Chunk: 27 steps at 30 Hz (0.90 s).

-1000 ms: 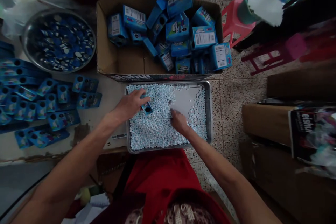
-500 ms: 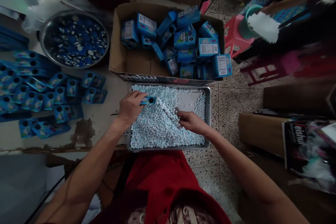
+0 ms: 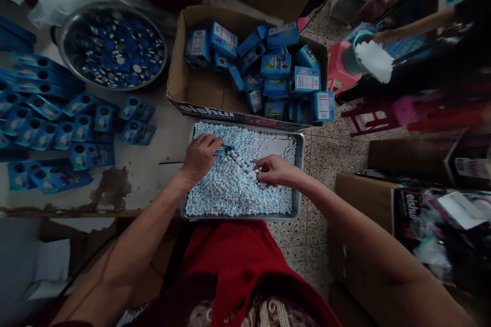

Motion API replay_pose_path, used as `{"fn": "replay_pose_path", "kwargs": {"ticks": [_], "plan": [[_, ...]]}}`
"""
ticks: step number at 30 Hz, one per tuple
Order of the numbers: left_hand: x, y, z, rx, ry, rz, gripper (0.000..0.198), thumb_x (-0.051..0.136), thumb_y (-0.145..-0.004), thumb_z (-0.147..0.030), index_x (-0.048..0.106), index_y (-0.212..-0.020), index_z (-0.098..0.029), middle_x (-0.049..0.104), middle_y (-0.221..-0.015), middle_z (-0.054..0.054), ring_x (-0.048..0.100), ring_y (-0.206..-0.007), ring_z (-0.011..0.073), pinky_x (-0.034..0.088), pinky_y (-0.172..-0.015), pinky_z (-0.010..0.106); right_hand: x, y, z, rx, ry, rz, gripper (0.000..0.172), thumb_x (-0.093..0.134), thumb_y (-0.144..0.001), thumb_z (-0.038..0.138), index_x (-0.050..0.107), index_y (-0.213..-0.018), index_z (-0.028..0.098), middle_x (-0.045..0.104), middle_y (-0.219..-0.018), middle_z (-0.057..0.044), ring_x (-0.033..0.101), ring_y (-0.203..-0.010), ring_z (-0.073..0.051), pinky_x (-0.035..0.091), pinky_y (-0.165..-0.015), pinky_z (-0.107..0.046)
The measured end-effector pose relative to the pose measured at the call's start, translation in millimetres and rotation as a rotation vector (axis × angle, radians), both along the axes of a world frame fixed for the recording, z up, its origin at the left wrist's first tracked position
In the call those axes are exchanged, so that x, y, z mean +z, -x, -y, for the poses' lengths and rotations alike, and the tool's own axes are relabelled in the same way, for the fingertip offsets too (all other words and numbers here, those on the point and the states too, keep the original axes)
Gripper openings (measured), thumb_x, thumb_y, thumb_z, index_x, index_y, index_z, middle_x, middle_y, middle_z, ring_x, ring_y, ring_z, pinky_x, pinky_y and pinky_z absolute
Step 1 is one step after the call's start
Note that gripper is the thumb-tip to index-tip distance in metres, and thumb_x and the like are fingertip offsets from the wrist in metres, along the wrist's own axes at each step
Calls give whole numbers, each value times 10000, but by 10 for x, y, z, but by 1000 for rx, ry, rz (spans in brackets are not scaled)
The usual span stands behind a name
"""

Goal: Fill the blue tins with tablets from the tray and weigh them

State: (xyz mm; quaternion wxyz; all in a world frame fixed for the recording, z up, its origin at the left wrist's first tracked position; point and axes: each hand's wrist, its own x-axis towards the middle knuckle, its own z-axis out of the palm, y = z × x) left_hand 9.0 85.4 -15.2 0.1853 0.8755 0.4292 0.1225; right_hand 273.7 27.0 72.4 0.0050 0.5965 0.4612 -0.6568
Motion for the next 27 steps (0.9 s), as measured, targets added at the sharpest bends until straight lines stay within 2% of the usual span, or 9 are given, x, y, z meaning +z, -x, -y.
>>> {"fn": "replay_pose_path", "kwargs": {"ticks": [8, 12, 17, 20, 22, 24, 27], "plan": [[-11, -37, 63, 8, 15, 53, 434, 631, -778, -41, 677, -1159, -244, 690, -1133, 99, 594, -1122, 311, 486, -976, 442, 46, 21, -26, -14, 78, -31, 113, 679, -736, 200, 702, -831, 144, 609, -539, 13, 536, -430, -96, 375, -409, -200], [-64, -51, 68, -14, 2, 36, 428, 654, -773, -59, 678, -1157, -245, 701, -1123, 94, 607, -1102, 312, 451, -998, 463, 91, 24, 4, -43, 73, -56, 112, 665, -742, 213, 703, -828, 151, 597, -531, 25, 498, -415, -83, 352, -407, -197], [-56, -69, 51, 39, 78, 64, 368, 690, -778, -110, 685, -1122, -240, 715, -1131, 79, 628, -1100, 298, 444, -984, 444, 77, -162, 295, -24, 9, -17, 192, 631, -772, 247, 712, -922, 157, 621, -581, 32, 523, -471, -100, 339, -455, -202], [30, -35, 45, 149, 161, 69, 312, 729, -771, -176, 687, -1077, -222, 725, -1094, 75, 638, -1068, 292, 473, -943, 414, -153, -404, 634, 82, -166, 300, 197, 606, -821, 241, 724, -959, 164, 676, -681, -4, 601, -609, -140, 348, -542, -222], [91, 23, 63, 194, 206, 63, 321, 765, -748, -215, 688, -1059, -222, 731, -1072, 68, 640, -1048, 291, 481, -945, 407, -430, -534, 839, 155, -228, 636, 188, 588, -873, 229, 719, -986, 153, 714, -767, -59, 646, -701, -180, 353, -594, -247], [122, 105, 108, 210, 245, 60, 335, 792, -714, -215, 692, -1034, -229, 737, -1051, 54, 640, -1033, 286, 482, -959, 405, -766, -548, 960, 180, -221, 866, 210, 530, -943, 208, 693, -1050, 128, 736, -849, -127, 681, -769, -221, 369, -637, -273], [78, 256, 215, 351, 310, 108, 345, 809, -672, -198, 696, -997, -230, 735, -1037, 40, 641, -1039, 274, 498, -950, 387, -1252, -269, 949, 170, -238, 872, 248, 448, -1000, 157, 636, -1152, 104, 737, -964, -185, 704, -862, -244, 401, -704, -290]]}}
